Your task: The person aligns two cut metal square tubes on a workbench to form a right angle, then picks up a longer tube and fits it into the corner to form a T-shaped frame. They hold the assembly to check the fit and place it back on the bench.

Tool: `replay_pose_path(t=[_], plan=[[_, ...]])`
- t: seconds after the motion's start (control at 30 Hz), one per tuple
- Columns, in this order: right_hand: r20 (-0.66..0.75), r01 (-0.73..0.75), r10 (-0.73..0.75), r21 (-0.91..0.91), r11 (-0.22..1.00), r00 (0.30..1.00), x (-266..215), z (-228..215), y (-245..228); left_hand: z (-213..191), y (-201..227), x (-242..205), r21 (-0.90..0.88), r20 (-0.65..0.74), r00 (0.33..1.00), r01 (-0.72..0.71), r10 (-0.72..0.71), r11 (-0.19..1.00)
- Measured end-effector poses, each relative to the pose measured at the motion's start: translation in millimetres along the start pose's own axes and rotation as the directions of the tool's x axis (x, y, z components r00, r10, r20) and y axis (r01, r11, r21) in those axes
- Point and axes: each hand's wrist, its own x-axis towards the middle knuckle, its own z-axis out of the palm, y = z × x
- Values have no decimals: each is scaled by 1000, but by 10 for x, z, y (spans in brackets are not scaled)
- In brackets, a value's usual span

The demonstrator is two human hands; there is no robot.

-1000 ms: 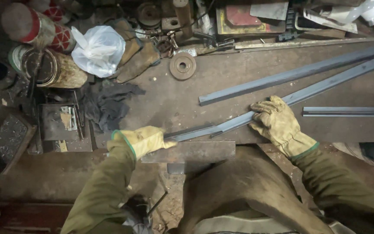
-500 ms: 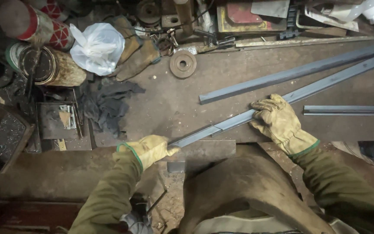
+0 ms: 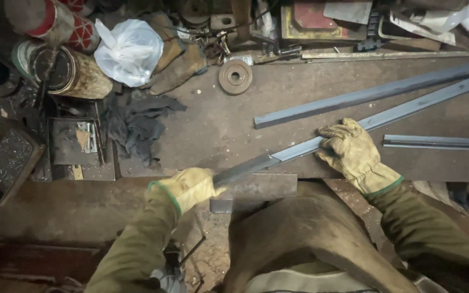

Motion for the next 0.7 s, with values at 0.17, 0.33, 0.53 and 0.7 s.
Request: replay_pose_path(t=[0.17, 0.33, 0.53, 0.7], plan=[[11, 15, -15, -12, 1000, 1000, -11, -14, -3, -420, -96, -543, -502, -288, 943, -298, 168, 812], [-7, -7, 7, -1, 1000, 1000, -5, -22, -14, -1846, 334, -1556, -185, -284, 950, 79, -130, 980], [-41, 1, 0, 31, 1000, 999, -60, 39, 26, -1950, 218, -1377, -99, -363, 928, 57, -89, 994], [-29, 8, -8, -4, 1000, 1000, -4, -77, -60, -1993, 139, -1147, 3, -423, 906, 29, -25, 1000]])
